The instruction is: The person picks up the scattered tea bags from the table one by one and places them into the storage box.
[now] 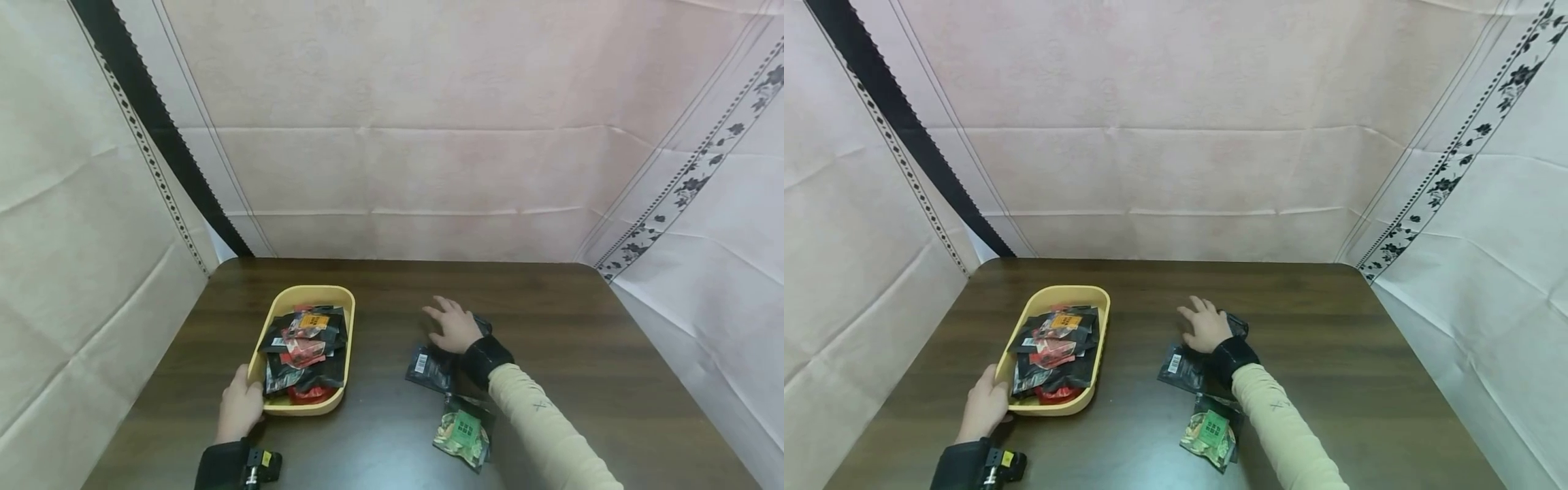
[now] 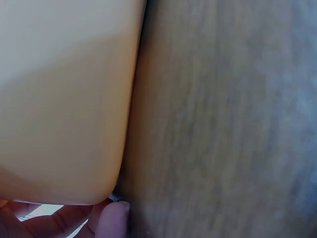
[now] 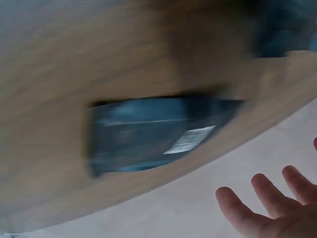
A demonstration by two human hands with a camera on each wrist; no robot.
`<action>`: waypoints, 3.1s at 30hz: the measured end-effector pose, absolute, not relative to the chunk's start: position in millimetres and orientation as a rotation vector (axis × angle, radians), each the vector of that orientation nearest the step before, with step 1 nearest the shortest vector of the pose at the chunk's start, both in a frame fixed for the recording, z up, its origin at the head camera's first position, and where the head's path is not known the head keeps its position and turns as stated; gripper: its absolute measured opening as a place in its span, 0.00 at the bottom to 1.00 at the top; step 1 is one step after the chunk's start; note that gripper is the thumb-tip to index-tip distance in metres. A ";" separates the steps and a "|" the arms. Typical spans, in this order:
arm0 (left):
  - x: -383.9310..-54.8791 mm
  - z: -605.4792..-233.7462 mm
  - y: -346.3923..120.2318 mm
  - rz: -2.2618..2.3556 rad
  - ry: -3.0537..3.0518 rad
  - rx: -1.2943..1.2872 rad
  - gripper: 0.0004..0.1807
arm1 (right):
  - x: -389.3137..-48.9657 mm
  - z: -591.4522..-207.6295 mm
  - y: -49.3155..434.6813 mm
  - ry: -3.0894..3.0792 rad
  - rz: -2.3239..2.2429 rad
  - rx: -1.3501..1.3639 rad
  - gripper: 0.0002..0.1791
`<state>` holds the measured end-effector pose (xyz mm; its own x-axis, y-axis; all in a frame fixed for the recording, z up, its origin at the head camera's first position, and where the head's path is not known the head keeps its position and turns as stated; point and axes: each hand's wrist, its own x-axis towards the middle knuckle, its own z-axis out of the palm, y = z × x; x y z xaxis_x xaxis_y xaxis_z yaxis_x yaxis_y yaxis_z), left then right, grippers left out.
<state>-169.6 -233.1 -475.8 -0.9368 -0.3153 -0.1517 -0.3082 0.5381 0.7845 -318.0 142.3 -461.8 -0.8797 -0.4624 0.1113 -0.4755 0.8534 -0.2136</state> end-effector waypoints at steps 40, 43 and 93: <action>-168.5 -480.5 -233.7 -1.386 -2.752 0.613 0.17 | -340.1 -500.9 172.9 -3.083 0.260 0.733 0.12; -168.1 -480.2 -232.4 -1.387 -2.749 0.620 0.17 | -338.4 -494.8 169.4 -3.112 0.315 0.695 0.11; -172.3 -473.1 -210.5 -1.375 -2.703 0.516 0.19 | -321.1 -407.4 -11.2 -2.845 0.507 1.115 0.48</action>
